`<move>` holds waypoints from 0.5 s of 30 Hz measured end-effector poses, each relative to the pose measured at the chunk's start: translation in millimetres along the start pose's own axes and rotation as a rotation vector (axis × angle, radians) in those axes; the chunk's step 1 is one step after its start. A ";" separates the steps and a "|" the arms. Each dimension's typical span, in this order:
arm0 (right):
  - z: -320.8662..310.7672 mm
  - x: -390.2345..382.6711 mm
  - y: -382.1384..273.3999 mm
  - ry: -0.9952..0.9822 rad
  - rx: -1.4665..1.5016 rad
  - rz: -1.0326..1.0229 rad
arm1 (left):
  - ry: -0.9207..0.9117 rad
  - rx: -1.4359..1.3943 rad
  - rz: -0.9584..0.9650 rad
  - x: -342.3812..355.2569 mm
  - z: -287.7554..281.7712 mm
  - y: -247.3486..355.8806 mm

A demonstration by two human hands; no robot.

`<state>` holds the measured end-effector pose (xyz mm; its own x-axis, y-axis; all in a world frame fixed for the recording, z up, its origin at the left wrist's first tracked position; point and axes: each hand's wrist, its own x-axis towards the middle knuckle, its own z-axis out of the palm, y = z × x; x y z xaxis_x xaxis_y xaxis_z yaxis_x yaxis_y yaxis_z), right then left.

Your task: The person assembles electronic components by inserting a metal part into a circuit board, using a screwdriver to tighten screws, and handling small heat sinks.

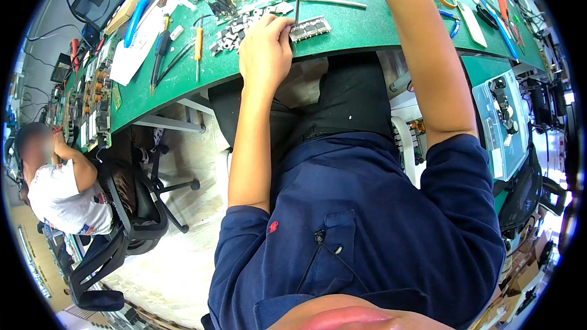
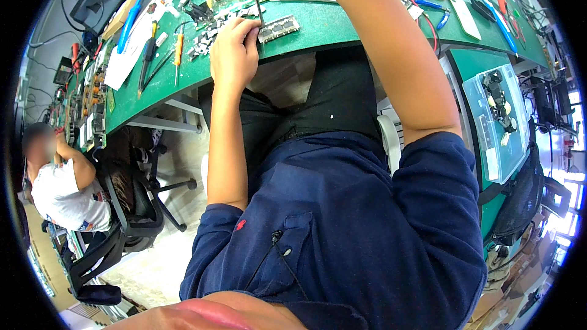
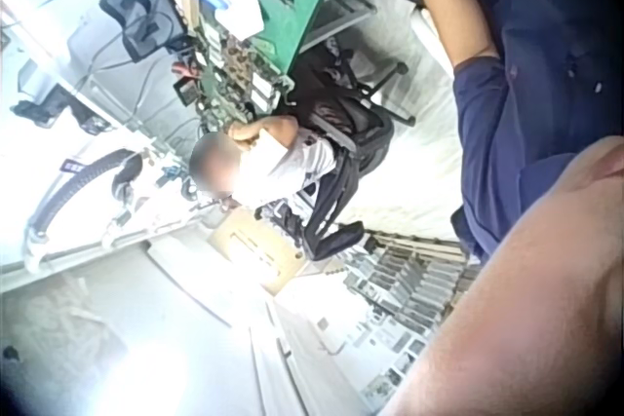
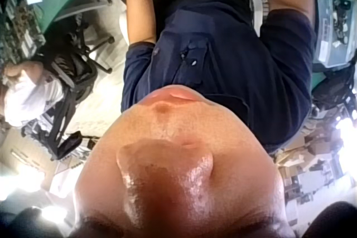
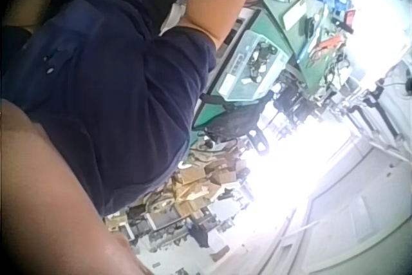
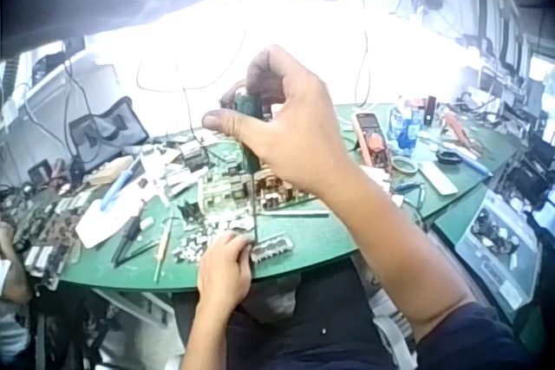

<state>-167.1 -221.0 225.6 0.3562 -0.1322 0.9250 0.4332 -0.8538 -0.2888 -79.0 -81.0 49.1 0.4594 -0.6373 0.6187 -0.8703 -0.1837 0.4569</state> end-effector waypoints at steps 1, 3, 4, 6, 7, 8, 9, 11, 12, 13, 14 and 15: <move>-0.9 0.3 -3.2 -0.013 0.011 0.048 | 0.001 -0.006 -0.002 0.0 0.1 0.2; -1.8 1.6 -2.2 -0.067 0.109 0.175 | -0.015 -0.008 -0.014 0.3 -0.6 1.4; -2.1 2.2 -1.1 -0.080 0.172 0.211 | -0.032 -0.005 -0.024 0.5 -1.4 2.7; -0.1 1.7 4.3 -0.058 0.366 0.172 | 0.040 -0.086 0.018 3.0 -0.2 2.2; 1.4 0.8 5.6 -0.102 0.378 0.169 | 0.128 -0.171 0.070 5.6 3.5 -0.6; 2.8 -0.7 6.8 -0.145 0.390 0.166 | 0.216 -0.256 0.122 7.7 5.3 -2.2; 3.2 -2.3 7.5 -0.187 0.398 0.165 | 0.202 -0.366 0.171 12.3 0.4 0.0; -1.0 -4.7 4.5 -0.188 0.357 0.166 | 0.104 -0.492 0.123 22.0 -3.4 11.1; -3.2 -7.2 1.2 -0.188 0.334 0.168 | 0.053 -0.557 0.099 27.1 -5.6 18.0; -2.6 -12.3 -5.3 -0.116 0.385 0.204 | -0.004 -0.594 0.043 32.4 -10.3 25.4; 3.4 -19.0 -10.7 -0.046 0.461 0.235 | -0.033 -0.576 0.009 32.3 -12.4 19.7; 4.2 -25.9 -21.7 -0.023 0.523 0.287 | -0.061 -0.560 -0.025 33.4 -14.4 10.4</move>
<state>-182.2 -197.0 206.9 0.5343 -0.3050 0.7884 0.6655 -0.4233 -0.6148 -70.1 -93.4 83.8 0.4528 -0.6832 0.5729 -0.6249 0.2151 0.7505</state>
